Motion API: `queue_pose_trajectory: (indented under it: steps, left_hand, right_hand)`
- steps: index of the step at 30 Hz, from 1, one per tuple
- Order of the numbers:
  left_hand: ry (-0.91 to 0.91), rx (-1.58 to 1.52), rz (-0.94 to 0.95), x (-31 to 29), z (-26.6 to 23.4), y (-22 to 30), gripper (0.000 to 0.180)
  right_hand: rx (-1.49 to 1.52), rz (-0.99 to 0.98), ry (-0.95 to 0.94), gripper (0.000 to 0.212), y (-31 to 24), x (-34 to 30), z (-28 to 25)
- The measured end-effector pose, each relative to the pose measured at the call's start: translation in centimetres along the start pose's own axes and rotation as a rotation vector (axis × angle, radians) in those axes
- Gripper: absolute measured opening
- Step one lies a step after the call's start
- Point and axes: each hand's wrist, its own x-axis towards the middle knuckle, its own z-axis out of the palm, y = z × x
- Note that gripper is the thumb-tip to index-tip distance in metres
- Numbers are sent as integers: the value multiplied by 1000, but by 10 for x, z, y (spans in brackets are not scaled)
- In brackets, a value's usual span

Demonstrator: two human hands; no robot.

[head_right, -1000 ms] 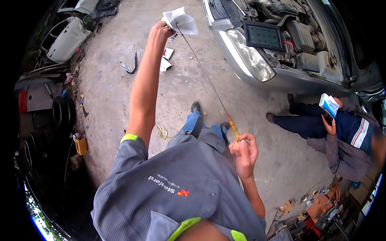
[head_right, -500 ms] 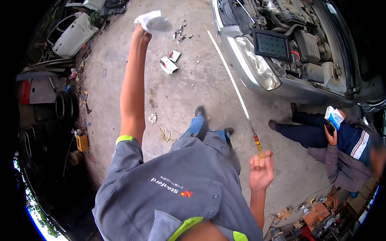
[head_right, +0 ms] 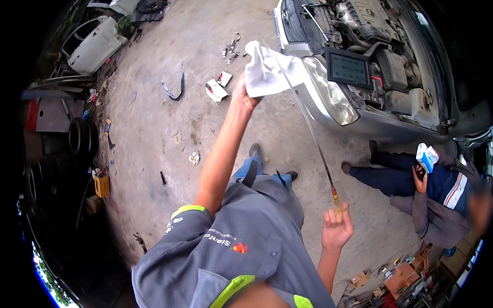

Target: The person walks to a silver car with its hood open, pulls out the oil dipstick, wipes it with a white cloth, reinserts it, and pulls it out again to inspect the oil level.

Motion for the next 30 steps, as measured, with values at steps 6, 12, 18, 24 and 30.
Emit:
queue_pose_trajectory:
  steps: [6, 12, 18, 24, 30]
  left_hand:
    - [-54, -111, -127, -22, 47, -34, 30]
    - [-37, 150, -101, -18, 60, -29, 44]
    - [206, 258, 152, 41, 35, 8, 36]
    - [203, 53, 148, 117, -4, 83, 27]
    - [-284, 77, 209, 118, -34, 213, 12]
  right_hand:
    - [-37, -48, 79, 19, 2, -11, -9]
    - [-235, -110, 106, 16, 14, -16, -10]
    - [-531, -263, 0, 13, 32, -21, 6]
    - [-540, -264, -25, 10, 38, -25, 45]
    - [-240, -169, 214, 9, 3, -12, 23]
